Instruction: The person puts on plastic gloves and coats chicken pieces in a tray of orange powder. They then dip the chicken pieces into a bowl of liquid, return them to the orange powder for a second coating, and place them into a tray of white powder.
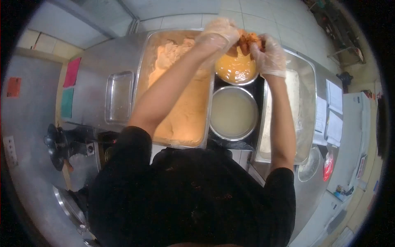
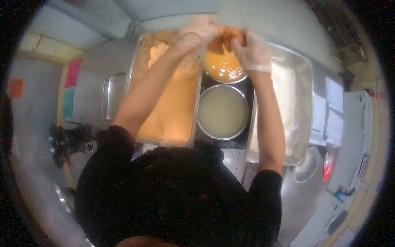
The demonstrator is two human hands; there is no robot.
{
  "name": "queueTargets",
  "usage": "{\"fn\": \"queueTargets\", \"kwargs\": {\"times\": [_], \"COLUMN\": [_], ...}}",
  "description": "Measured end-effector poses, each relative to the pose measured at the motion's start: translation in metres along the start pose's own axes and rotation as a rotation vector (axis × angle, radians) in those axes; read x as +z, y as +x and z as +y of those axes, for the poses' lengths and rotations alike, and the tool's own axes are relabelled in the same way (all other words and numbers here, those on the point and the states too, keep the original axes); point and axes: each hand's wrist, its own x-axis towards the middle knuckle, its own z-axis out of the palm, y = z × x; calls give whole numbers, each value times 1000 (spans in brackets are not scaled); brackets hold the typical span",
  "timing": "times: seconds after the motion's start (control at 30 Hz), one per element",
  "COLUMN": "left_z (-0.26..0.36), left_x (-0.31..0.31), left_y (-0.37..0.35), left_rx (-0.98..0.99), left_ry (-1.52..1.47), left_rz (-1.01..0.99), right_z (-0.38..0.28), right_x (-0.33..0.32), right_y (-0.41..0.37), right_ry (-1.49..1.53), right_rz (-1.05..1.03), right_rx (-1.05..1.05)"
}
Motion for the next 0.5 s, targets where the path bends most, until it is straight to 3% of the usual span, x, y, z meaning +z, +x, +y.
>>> {"fn": "queueTargets", "kwargs": {"times": [0.03,0.1,0.17,0.23,0.27,0.33,0.4,0.5], "left_z": [4,11,-8,-39,-47,-68,-134,-227], "left_x": [-18,-57,-81,-95,-100,-104,-86,-49], "left_y": [-21,-64,-103,-136,-157,-188,-201,-210], "left_rx": [40,19,-2,85,21,-140,-188,-201], "left_ry": [48,92,134,179,270,353,374,439], "left_rz": [103,89,74,-82,-152,-350,-535,-659], "right_z": [-20,-55,-89,-128,-147,-152,-168,-147], "right_x": [-10,-17,-16,-14,-11,34,91,178], "right_y": [-7,-22,-41,-60,-68,-96,-112,-161], "right_ry": [41,83,357,281,238,313,83,64], "right_rz": [37,70,-151,-348,-456,-719,-1065,-1130], "right_rx": [-54,-120,-33,-35,3,97,144,-57]}}
